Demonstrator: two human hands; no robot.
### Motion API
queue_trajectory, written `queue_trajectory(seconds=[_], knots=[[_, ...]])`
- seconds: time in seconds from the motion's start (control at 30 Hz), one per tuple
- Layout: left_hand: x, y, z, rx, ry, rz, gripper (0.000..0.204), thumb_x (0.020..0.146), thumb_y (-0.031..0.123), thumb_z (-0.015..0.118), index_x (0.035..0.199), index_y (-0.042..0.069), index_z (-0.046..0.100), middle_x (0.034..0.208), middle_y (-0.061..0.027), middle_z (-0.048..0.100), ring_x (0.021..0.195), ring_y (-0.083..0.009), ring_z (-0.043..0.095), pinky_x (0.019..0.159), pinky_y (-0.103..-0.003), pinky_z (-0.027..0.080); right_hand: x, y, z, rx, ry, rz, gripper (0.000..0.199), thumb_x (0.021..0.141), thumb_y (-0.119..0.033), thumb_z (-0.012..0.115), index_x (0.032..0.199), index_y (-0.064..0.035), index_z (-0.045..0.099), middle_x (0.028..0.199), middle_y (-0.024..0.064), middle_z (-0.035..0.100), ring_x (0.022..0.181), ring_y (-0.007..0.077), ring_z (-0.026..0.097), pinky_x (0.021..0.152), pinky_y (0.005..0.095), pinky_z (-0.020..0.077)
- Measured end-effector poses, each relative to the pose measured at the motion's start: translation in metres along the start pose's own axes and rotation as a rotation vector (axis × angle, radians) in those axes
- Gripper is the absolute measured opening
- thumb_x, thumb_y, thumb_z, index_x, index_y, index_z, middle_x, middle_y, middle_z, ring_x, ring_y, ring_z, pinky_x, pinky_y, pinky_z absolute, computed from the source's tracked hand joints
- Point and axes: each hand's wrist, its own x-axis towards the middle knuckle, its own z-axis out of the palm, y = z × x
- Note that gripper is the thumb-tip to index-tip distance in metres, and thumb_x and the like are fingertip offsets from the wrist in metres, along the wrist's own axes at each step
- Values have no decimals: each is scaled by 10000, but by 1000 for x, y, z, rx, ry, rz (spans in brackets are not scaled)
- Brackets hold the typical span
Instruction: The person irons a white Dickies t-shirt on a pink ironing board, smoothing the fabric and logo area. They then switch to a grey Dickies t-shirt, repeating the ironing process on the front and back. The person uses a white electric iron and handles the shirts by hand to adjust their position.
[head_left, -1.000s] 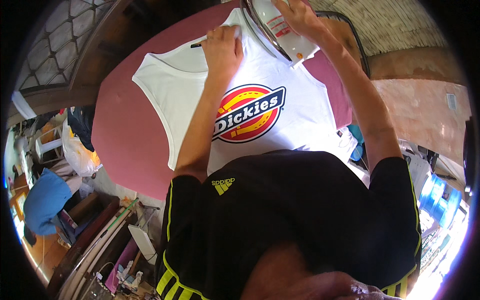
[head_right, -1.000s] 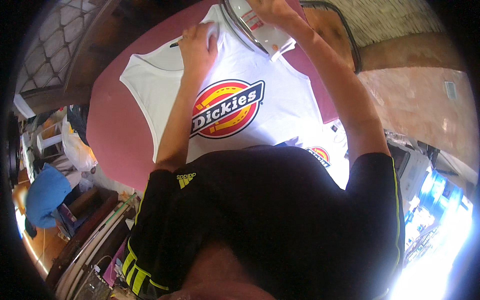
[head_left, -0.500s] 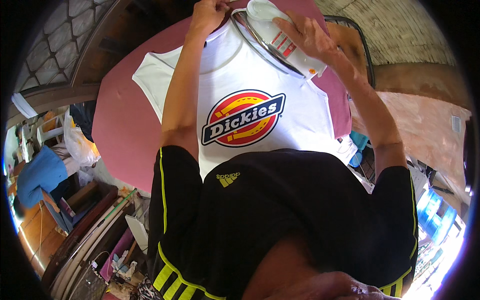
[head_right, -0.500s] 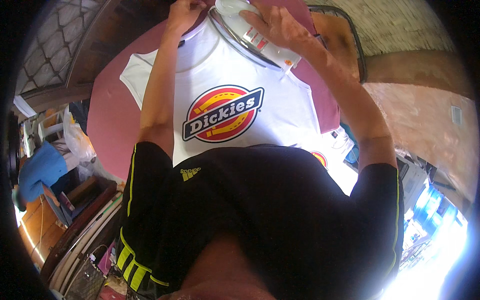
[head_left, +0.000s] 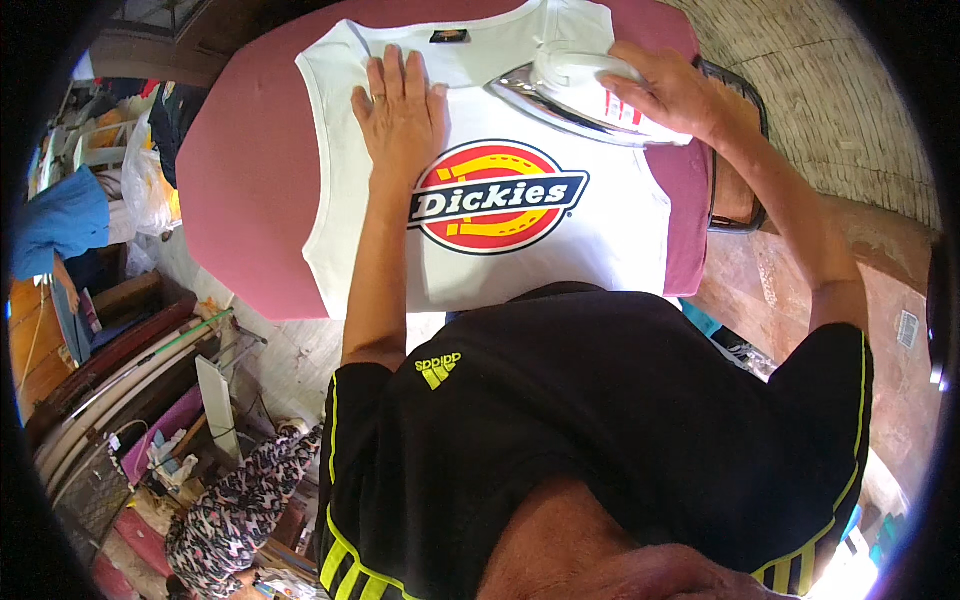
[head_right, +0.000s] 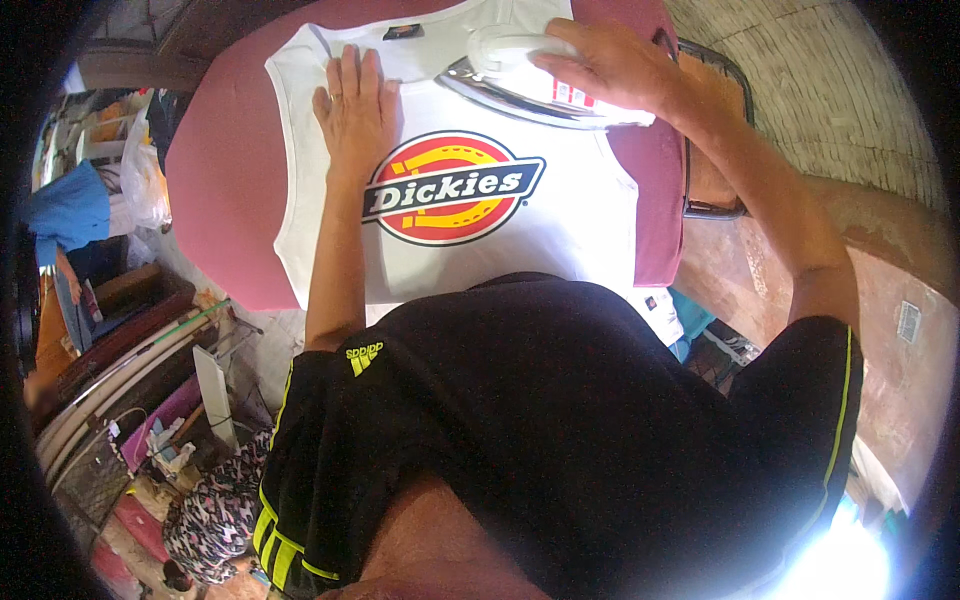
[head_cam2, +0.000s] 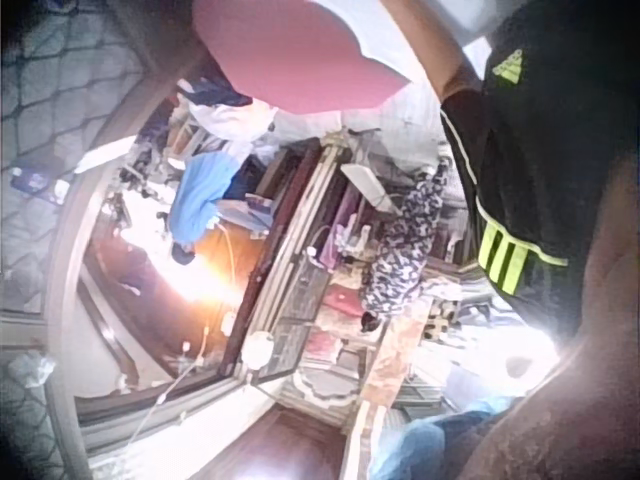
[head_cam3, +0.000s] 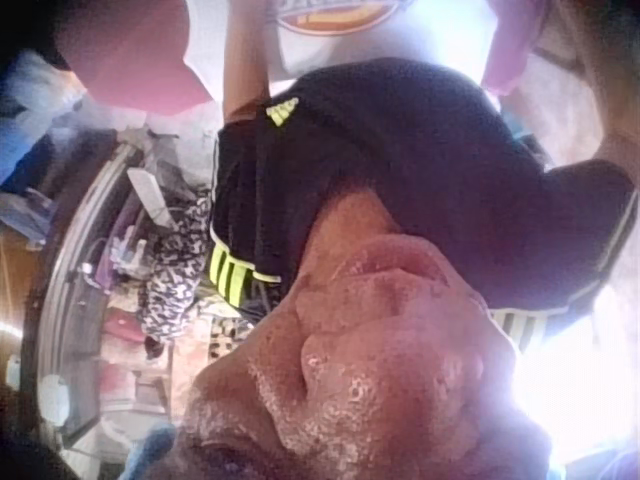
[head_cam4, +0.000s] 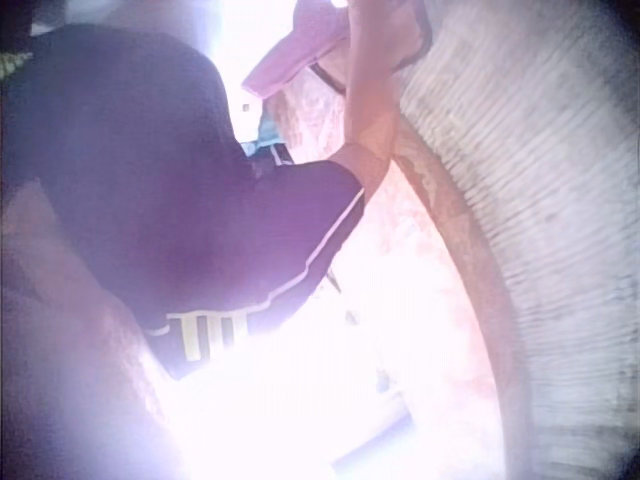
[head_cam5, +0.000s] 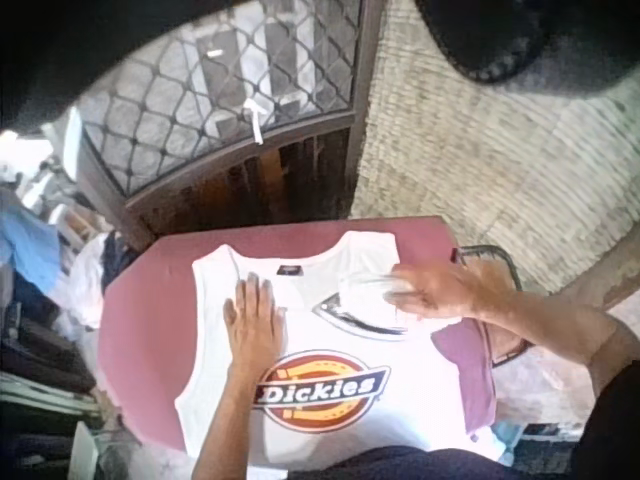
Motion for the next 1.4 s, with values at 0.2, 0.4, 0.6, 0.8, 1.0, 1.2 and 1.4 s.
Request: queue_trajectory(seconds=[0.2,0.4,0.6,0.8,1.0,1.2,1.4], knots=[[12,-23,7,185,28,75,440,1032,374,457,1439,223,529,1542,-58,450,1408,-268,426,1156,-543,287,33,-2,0,-29,-89,-177,278,953,-247,617,1114,-20,613,770,188,675,661,289,678,578,394,513],[16,-26,-11,3,-136,51,473,1005,301,469,1453,153,499,1554,-96,418,1437,-335,363,1144,-596,262,41,-21,-8,135,-152,-106,259,964,-270,613,1009,-17,583,846,232,688,726,369,707,650,443,557],[25,-36,-21,-18,-184,81,436,1026,299,422,1428,170,532,1544,-75,445,1424,-325,389,1144,-552,288,67,-40,4,-3,-115,-230,294,977,-306,603,1013,-17,567,764,191,669,726,368,692,652,451,541],[24,-40,-20,-97,-149,90,408,1024,265,435,1403,174,555,1503,-80,496,1403,-331,421,1128,-548,309,63,-43,0,99,-165,-175,287,976,-288,603,1066,-16,586,780,186,686,733,360,699,657,449,544],[28,-46,-21,-249,-134,39,399,987,175,518,1383,178,572,1461,-91,542,1382,-347,451,1113,-532,330,80,-54,12,-64,-89,-283,258,962,-254,621,1057,-16,590,802,189,695,762,358,709,684,446,554],[24,-50,-21,-312,39,102,412,936,143,604,1348,146,587,1487,-119,495,1390,-360,428,1107,-528,329,73,-49,0,78,-220,-115,285,953,-276,634,1056,-12,594,879,234,687,842,392,693,733,463,545],[24,-58,-7,-334,215,-127,337,909,149,644,1240,88,639,1354,-124,570,1273,-348,511,1022,-516,366,82,-55,12,-9,-94,-255,305,957,-293,630,1055,-6,604,925,229,687,846,393,693,725,467,540]])
